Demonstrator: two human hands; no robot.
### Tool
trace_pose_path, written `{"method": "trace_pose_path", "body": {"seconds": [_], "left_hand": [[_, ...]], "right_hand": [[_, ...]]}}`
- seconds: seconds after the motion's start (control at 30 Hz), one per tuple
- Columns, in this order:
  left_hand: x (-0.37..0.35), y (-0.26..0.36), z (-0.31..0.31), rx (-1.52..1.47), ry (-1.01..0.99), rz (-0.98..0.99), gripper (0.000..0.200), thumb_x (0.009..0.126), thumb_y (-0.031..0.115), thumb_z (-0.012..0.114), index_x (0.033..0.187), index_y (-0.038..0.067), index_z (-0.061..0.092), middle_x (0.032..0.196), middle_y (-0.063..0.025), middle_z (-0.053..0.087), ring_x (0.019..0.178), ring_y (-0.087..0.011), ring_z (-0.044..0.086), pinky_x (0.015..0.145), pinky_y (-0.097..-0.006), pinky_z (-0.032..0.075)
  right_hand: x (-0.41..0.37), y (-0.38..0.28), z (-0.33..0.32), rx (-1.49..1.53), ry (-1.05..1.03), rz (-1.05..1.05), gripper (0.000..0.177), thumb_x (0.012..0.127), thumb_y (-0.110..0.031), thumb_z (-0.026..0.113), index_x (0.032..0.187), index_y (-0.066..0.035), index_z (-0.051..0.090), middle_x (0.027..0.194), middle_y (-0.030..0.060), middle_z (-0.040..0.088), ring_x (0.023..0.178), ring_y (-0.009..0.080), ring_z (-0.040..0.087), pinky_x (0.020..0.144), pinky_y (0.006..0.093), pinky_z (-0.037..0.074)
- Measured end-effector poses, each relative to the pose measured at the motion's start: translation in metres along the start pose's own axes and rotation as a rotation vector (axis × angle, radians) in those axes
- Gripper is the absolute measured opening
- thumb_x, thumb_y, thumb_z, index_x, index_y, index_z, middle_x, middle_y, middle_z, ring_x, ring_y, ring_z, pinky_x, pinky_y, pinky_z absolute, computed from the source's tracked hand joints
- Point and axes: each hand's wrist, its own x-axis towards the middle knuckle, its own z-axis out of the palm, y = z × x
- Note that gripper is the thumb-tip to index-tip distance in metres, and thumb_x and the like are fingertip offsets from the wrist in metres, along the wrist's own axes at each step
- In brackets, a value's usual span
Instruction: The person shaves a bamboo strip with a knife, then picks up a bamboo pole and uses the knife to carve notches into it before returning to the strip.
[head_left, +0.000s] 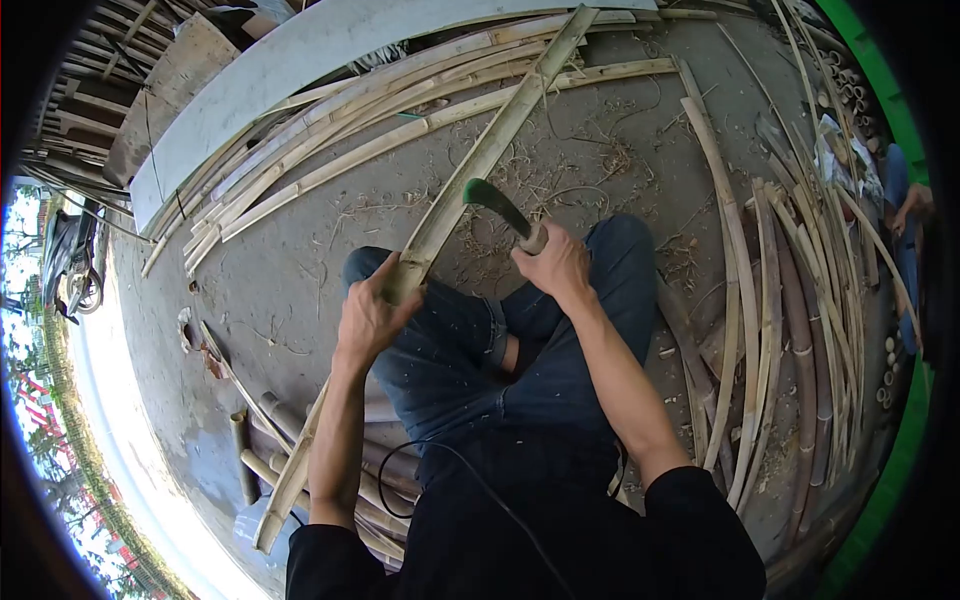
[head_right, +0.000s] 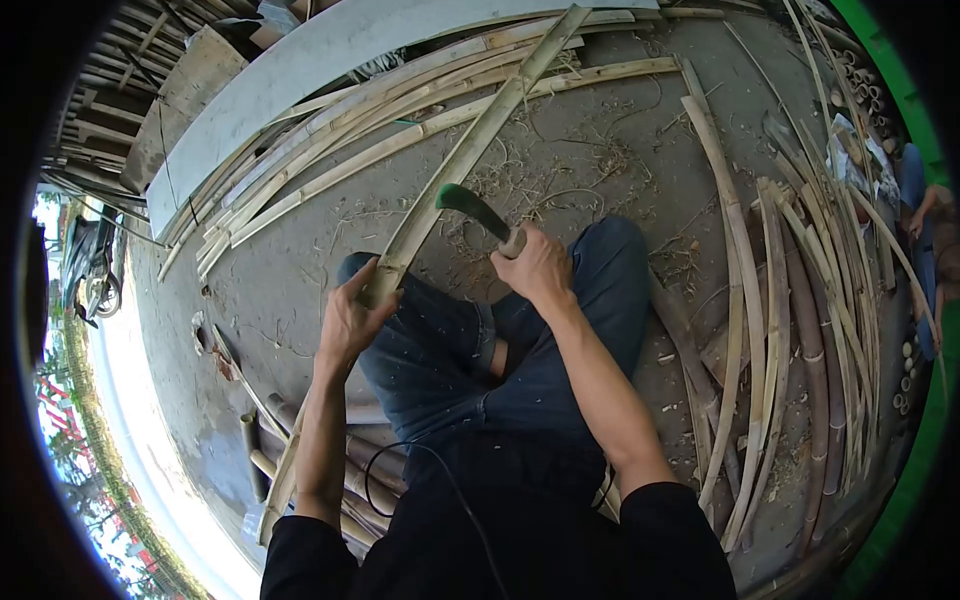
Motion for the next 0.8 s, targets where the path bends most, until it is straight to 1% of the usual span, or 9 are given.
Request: {"method": "trace_pose_path", "body": {"seconds": [0.13, 0.17, 0.23, 0.4, 0.47, 0.57, 0.6, 0.73, 0.8], "left_hand": [[-0.036, -0.015, 0.013, -0.083, 0.045, -0.060, 0.067, 0.081, 0.028, 0.076, 0.133, -0.009, 0.055, 0.112, -0.0296, 0.068, 0.106, -0.0336, 0.069, 0.093, -0.0370, 0.051], [-0.042, -0.011, 0.013, -0.100, 0.036, -0.089, 0.066, 0.081, 0.029, 0.077, 0.133, -0.008, 0.056, 0.110, -0.0250, 0.070, 0.104, -0.0248, 0.068, 0.093, -0.0341, 0.050], [-0.049, -0.007, 0.010, -0.142, 0.003, -0.098, 0.067, 0.082, 0.029, 0.076, 0.133, -0.008, 0.056, 0.108, -0.0244, 0.070, 0.103, -0.0246, 0.068, 0.092, -0.0338, 0.050], [-0.037, -0.011, 0.009, -0.136, 0.010, -0.068, 0.067, 0.085, 0.033, 0.073, 0.135, -0.008, 0.055, 0.102, -0.0212, 0.071, 0.094, -0.0222, 0.067, 0.085, -0.0345, 0.051], [-0.032, -0.012, 0.007, -0.142, 0.069, -0.025, 0.063, 0.086, 0.032, 0.072, 0.132, -0.007, 0.057, 0.094, -0.0145, 0.070, 0.085, -0.0161, 0.064, 0.077, -0.0324, 0.050], [-0.042, 0.014, -0.010, -0.364, -0.108, -0.106, 0.056, 0.085, 0.032, 0.071, 0.128, -0.004, 0.062, 0.076, 0.0001, 0.055, 0.066, -0.0077, 0.045, 0.058, -0.0266, 0.038], [-0.045, 0.015, -0.016, -0.283, -0.179, -0.165, 0.065, 0.086, 0.033, 0.073, 0.135, -0.006, 0.056, 0.106, -0.0126, 0.069, 0.095, -0.0147, 0.061, 0.087, -0.0295, 0.048], [-0.082, 0.013, -0.015, -0.285, -0.161, -0.220, 0.067, 0.085, 0.035, 0.073, 0.135, -0.006, 0.056, 0.102, -0.0117, 0.068, 0.093, -0.0141, 0.062, 0.086, -0.0304, 0.048], [-0.098, 0.000, -0.012, -0.330, -0.196, -0.204, 0.069, 0.085, 0.036, 0.074, 0.135, -0.007, 0.055, 0.103, -0.0129, 0.068, 0.093, -0.0155, 0.063, 0.086, -0.0301, 0.049]], "right_hand": [[-0.008, -0.008, -0.010, 0.088, -0.039, 0.022, 0.032, 0.074, -0.032, 0.074, 0.092, -0.006, 0.068, 0.084, 0.0213, 0.071, 0.083, 0.0417, 0.069, 0.077, 0.0497, 0.054], [-0.029, -0.023, -0.012, 0.046, -0.119, -0.130, 0.031, 0.074, -0.031, 0.074, 0.092, -0.007, 0.069, 0.084, 0.0214, 0.071, 0.082, 0.0419, 0.069, 0.077, 0.0496, 0.054], [-0.046, -0.027, -0.003, -0.022, -0.210, -0.313, 0.027, 0.072, -0.028, 0.073, 0.091, -0.008, 0.070, 0.082, 0.0217, 0.070, 0.080, 0.0419, 0.069, 0.077, 0.0493, 0.055], [-0.004, -0.016, -0.010, 0.039, -0.185, -0.195, 0.025, 0.076, -0.028, 0.070, 0.089, -0.007, 0.070, 0.081, 0.0226, 0.070, 0.080, 0.0427, 0.069, 0.076, 0.0508, 0.055], [-0.006, -0.031, -0.010, -0.009, -0.055, -0.205, 0.026, 0.077, -0.028, 0.069, 0.089, -0.006, 0.069, 0.081, 0.0237, 0.069, 0.081, 0.0441, 0.069, 0.076, 0.0519, 0.055], [-0.034, -0.047, -0.015, -0.008, -0.167, -0.415, 0.027, 0.077, -0.028, 0.069, 0.089, -0.004, 0.069, 0.081, 0.0251, 0.069, 0.083, 0.0458, 0.068, 0.078, 0.0530, 0.055], [-0.029, -0.041, -0.020, -0.035, -0.150, -0.459, 0.027, 0.077, -0.028, 0.070, 0.089, -0.004, 0.069, 0.080, 0.0246, 0.070, 0.082, 0.0455, 0.069, 0.078, 0.0527, 0.055], [0.076, 0.020, -0.075, 0.002, 0.084, 0.054, 0.024, 0.075, -0.023, 0.070, 0.090, -0.005, 0.071, 0.081, 0.0223, 0.070, 0.080, 0.0403, 0.070, 0.075, 0.0486, 0.056], [0.058, 0.003, -0.084, -0.014, 0.054, -0.084, 0.024, 0.075, -0.024, 0.070, 0.089, -0.004, 0.070, 0.081, 0.0222, 0.071, 0.080, 0.0400, 0.070, 0.075, 0.0482, 0.056]]}}
